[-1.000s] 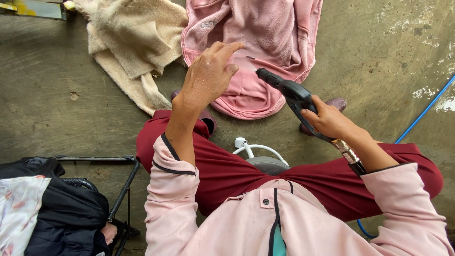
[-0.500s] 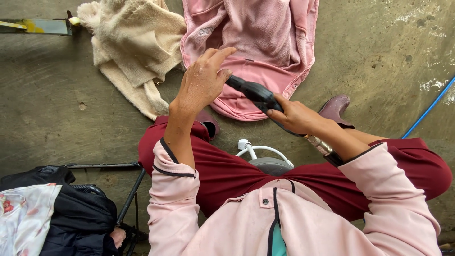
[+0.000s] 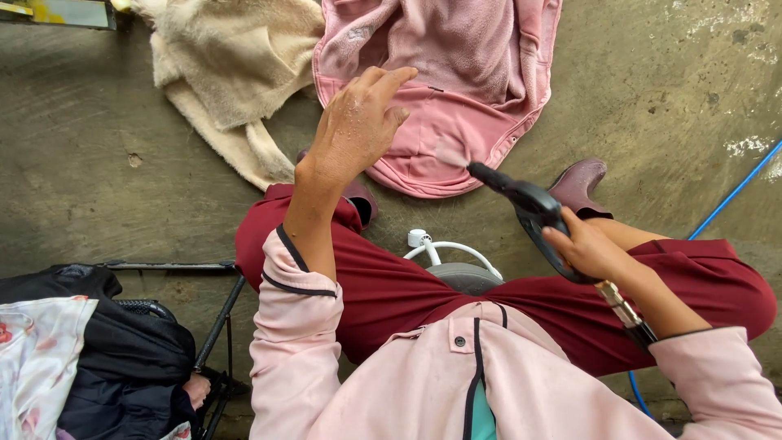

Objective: A person is using a high-pressure water gun to wash a pink garment spread out on a concrete floor.

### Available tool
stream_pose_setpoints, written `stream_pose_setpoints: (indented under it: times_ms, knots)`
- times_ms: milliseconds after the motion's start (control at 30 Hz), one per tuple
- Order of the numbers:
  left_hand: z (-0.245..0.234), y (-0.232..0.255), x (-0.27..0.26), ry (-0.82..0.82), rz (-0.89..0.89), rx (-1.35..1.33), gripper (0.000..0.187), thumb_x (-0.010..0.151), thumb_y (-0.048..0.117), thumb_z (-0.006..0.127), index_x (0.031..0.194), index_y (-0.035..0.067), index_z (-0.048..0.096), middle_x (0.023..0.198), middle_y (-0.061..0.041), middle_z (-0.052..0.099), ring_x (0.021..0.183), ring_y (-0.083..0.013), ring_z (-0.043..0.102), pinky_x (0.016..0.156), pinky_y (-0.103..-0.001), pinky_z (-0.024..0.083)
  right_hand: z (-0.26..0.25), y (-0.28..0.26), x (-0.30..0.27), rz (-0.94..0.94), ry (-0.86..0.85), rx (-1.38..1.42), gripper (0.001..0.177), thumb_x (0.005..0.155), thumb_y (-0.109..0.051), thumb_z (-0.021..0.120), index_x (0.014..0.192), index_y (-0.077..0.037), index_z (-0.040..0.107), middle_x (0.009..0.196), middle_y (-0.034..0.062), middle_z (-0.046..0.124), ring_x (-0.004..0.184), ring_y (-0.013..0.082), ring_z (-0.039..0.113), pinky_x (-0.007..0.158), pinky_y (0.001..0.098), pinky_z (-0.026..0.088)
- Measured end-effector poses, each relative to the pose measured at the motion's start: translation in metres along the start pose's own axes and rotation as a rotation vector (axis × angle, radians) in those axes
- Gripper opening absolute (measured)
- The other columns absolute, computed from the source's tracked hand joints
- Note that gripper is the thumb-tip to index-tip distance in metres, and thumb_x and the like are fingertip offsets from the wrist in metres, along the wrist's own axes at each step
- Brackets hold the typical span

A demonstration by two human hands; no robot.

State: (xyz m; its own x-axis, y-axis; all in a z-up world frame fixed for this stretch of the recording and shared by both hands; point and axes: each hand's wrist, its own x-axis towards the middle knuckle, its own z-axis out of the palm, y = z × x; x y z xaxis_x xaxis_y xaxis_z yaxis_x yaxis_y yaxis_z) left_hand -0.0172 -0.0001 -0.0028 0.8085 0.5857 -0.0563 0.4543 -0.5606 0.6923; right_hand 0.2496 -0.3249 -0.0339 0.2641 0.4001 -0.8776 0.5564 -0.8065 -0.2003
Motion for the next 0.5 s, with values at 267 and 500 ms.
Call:
stream_pose_setpoints:
  times_ms: [267, 500]
  knots:
    - [0.004, 0.001, 0.001, -0.004, 0.005, 0.007, 0.049, 0.092, 0.004, 0.061, 0.141, 0.010, 0.058, 0.125, -0.015, 0.065, 0.108, -0.0355, 0.066, 0.087, -0.052, 0.052, 0.030, 0.003, -0.022, -0.074, -0.082, -0.095, 0.044, 0.097, -0.046, 0.051, 0.133, -0.020, 0.048, 0.112, 0.0233, 0.073, 0.106, 0.0440, 0.069, 0.088, 0.0452, 0.048]
    - [0.002, 0.000, 0.000, -0.047, -0.047, 0.032, 0.051, 0.093, 0.007, 0.061, 0.143, 0.014, 0.057, 0.126, -0.013, 0.064, 0.101, -0.0373, 0.068, 0.081, -0.054, 0.053, 0.023, -0.003, -0.036, -0.044, -0.099, -0.122, 0.046, 0.096, -0.048, 0.051, 0.135, -0.024, 0.046, 0.112, 0.0264, 0.073, 0.108, 0.0474, 0.068, 0.089, 0.0468, 0.049]
